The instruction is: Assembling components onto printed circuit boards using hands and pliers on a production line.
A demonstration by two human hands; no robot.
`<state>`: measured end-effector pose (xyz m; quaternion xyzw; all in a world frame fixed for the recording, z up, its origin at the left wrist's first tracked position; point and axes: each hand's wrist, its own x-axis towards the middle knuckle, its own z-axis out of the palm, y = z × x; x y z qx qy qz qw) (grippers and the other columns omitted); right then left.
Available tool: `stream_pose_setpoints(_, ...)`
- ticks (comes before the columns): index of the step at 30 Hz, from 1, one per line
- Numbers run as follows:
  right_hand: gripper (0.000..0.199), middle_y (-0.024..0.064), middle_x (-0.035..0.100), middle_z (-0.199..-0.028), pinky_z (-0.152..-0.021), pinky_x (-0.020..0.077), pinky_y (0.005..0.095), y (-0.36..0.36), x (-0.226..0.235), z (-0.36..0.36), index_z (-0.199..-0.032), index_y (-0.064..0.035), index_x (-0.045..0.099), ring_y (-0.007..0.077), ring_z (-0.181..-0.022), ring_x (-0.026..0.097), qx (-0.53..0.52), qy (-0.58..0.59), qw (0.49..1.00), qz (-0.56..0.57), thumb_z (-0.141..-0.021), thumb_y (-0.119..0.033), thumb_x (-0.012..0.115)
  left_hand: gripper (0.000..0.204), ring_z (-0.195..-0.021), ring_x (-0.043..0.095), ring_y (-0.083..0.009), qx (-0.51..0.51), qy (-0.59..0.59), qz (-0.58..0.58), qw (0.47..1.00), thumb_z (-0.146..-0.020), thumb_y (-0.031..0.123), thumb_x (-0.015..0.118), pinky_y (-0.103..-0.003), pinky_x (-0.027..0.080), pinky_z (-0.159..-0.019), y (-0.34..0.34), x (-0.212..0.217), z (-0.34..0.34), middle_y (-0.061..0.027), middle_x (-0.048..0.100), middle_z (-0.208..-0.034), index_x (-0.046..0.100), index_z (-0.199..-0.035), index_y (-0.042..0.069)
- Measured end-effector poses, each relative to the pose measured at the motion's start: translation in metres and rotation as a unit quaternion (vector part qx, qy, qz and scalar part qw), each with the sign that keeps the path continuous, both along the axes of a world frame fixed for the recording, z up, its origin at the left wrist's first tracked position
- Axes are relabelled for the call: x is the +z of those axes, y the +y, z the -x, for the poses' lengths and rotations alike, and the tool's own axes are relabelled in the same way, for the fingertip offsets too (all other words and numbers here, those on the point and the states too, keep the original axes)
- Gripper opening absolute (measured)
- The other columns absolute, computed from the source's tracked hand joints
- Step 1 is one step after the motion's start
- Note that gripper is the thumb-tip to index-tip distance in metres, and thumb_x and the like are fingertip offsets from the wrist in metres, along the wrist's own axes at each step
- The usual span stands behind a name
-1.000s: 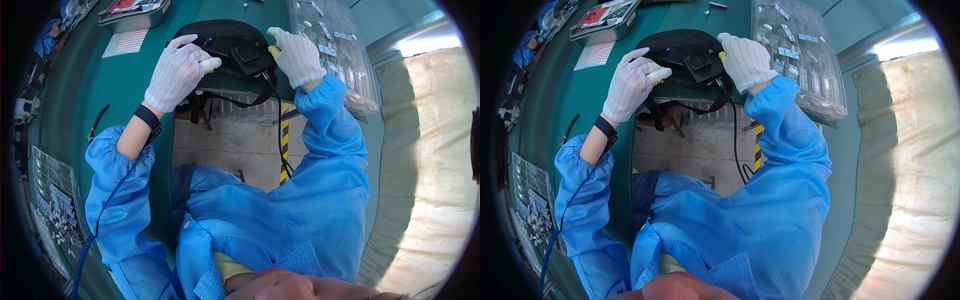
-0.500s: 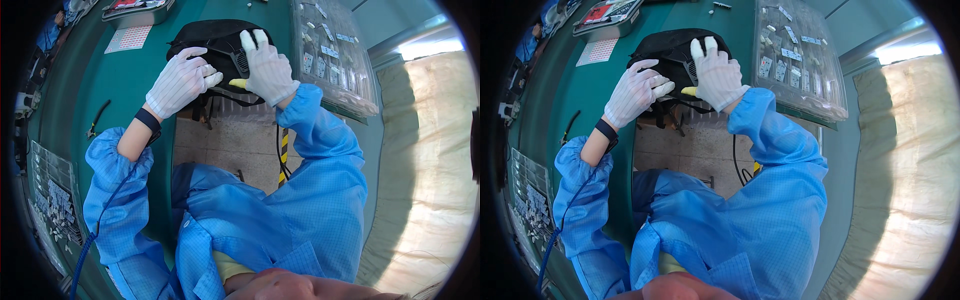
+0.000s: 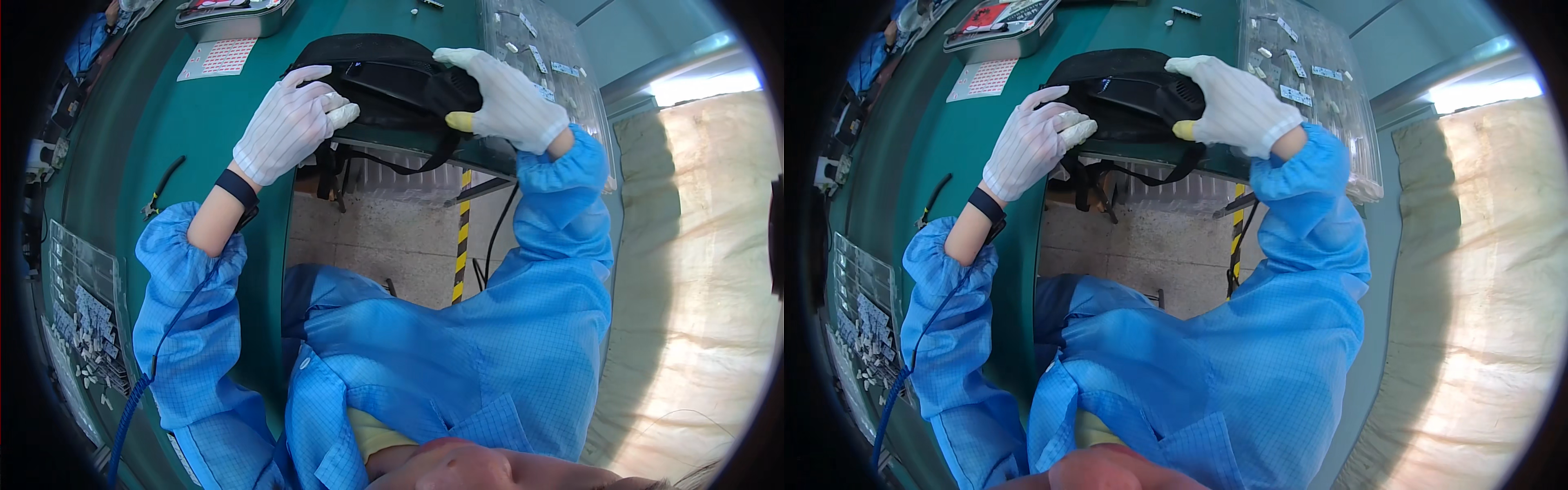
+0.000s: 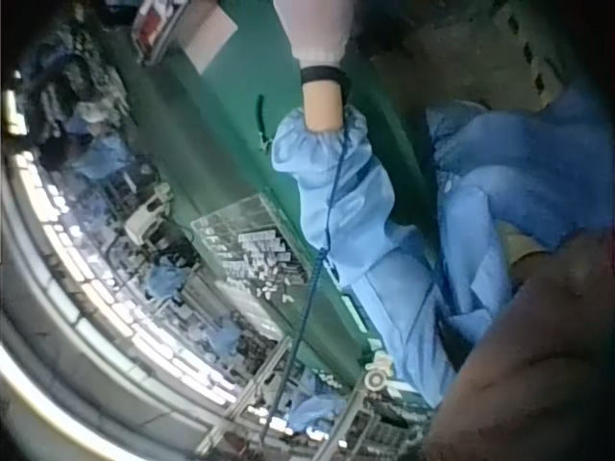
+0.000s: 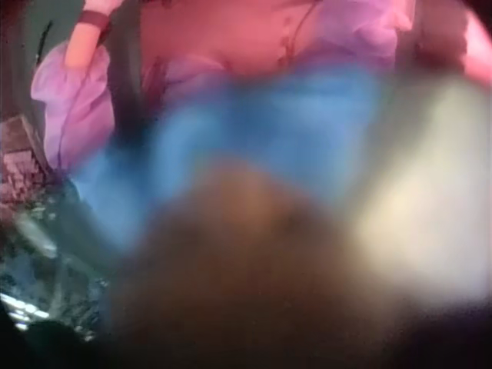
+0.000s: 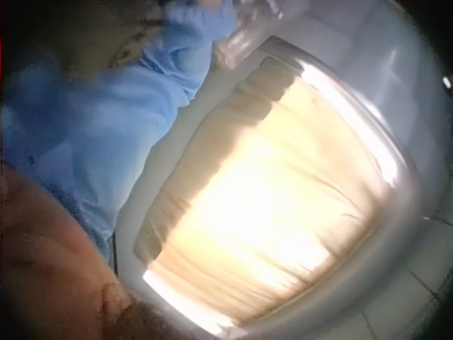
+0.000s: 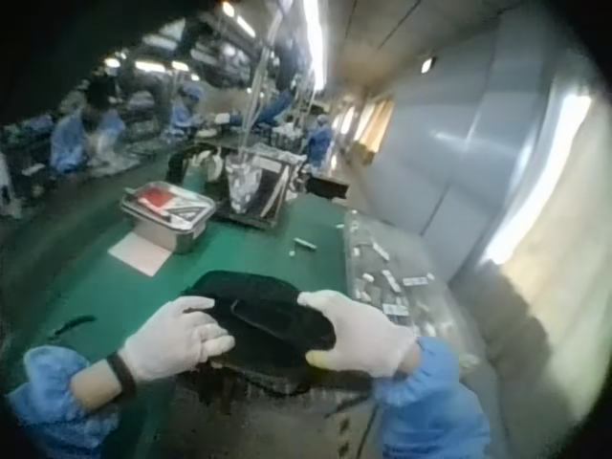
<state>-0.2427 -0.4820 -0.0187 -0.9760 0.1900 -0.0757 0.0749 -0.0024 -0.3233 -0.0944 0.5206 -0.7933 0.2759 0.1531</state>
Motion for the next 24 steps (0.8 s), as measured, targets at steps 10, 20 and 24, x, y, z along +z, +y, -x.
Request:
stream_pose_setpoints(10, 0.067, 0.0145, 0.05, -0.131, -0.104, 0.0392, 0.0395, -0.011, 0.007, 0.017, -0.133, -0.0112, 0.046, 0.0335, -0.118, 0.05, 0.006, 0.016, 0.999, -0.044, -0.073, -0.027, 0.071, 0.015, -0.102, 0.059, -0.0203, 0.02, 0.021, -0.011, 1.0, -0.086, 0.018, 0.062, -0.035, 0.04, -0.102, -0.001, -0.006, -0.004, -0.0013, 0.068, -0.088, 0.071, -0.097, 0.017)
stream_pose_setpoints(20, 0.069, 0.0141, 0.053, -0.128, -0.104, 0.04, 0.0377, -0.019, -0.002, 0.013, -0.133, -0.0109, 0.046, 0.0319, -0.116, 0.051, 0.021, 0.002, 0.999, -0.047, -0.074, -0.031, 0.074, 0.022, -0.096, 0.061, -0.0159, 0.01, -0.002, -0.03, 1.0, -0.082, 0.011, 0.064, -0.035, 0.038, -0.105, 0.003, 0.0, 0.0, 0.0011, 0.069, -0.091, 0.07, -0.101, 0.02)
stream_pose_setpoints(24, 0.068, 0.0146, 0.054, -0.125, -0.103, 0.0413, 0.0376, -0.017, -0.002, 0.012, -0.133, -0.0113, 0.046, 0.0317, -0.114, 0.053, 0.014, 0.007, 0.997, -0.07, -0.074, -0.03, 0.074, 0.024, -0.096, 0.061, -0.0174, 0.011, 0.012, -0.042, 0.999, -0.08, 0.013, 0.067, -0.035, 0.038, -0.106, 0.004, -0.001, -0.001, -0.0013, 0.069, -0.093, 0.07, -0.102, 0.019)
